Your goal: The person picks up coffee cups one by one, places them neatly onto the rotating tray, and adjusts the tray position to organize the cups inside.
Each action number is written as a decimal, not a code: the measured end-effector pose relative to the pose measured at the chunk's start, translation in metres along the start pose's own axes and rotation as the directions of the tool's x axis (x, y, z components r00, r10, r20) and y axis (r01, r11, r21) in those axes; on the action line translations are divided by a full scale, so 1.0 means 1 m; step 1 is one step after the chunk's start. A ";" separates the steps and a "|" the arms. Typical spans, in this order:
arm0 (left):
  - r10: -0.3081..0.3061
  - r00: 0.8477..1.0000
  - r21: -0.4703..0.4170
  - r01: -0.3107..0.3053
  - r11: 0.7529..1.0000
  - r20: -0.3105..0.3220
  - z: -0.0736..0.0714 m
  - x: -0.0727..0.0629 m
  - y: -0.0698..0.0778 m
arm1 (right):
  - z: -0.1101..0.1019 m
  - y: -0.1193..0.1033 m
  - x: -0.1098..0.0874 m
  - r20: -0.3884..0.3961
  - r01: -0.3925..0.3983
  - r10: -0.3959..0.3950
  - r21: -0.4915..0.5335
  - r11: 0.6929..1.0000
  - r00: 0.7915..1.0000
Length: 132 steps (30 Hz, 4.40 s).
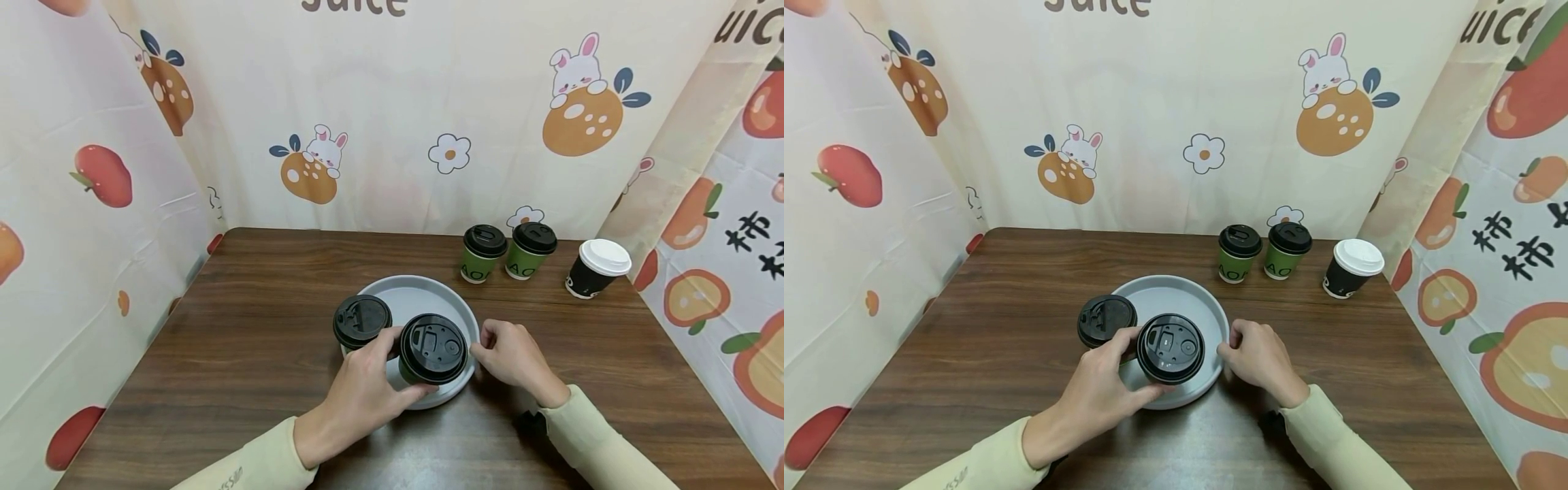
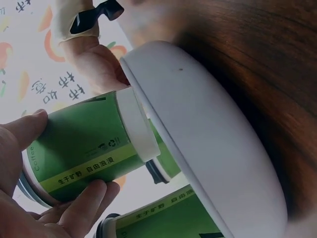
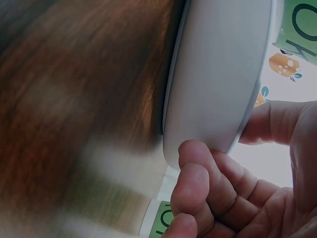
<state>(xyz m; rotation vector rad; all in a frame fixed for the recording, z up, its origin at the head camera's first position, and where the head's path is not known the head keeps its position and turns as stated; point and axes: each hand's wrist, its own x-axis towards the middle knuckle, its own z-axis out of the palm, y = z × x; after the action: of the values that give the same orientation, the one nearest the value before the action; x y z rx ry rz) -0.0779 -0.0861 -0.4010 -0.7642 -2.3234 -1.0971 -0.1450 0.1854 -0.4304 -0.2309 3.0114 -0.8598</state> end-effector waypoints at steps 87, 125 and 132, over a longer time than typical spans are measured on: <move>-0.100 0.995 0.050 0.101 0.994 -0.009 0.013 -0.026 -0.019 | 0.000 -0.002 -0.004 0.002 0.004 -0.004 0.008 1.000 1.000; -0.051 0.998 0.156 0.055 0.986 -0.033 -0.013 -0.040 -0.024 | 0.000 -0.002 -0.004 0.013 0.011 -0.011 -0.003 1.000 1.000; -0.068 0.997 0.191 0.072 0.979 -0.029 -0.021 -0.040 -0.031 | 0.000 -0.001 -0.004 0.014 0.013 -0.012 -0.005 1.000 1.000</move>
<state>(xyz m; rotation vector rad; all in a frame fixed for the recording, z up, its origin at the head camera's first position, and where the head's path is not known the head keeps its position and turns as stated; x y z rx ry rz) -0.0653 -0.1304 -0.4301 -0.5985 -2.4105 -0.8880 -0.1409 0.1852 -0.4295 -0.2550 3.0029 -0.8478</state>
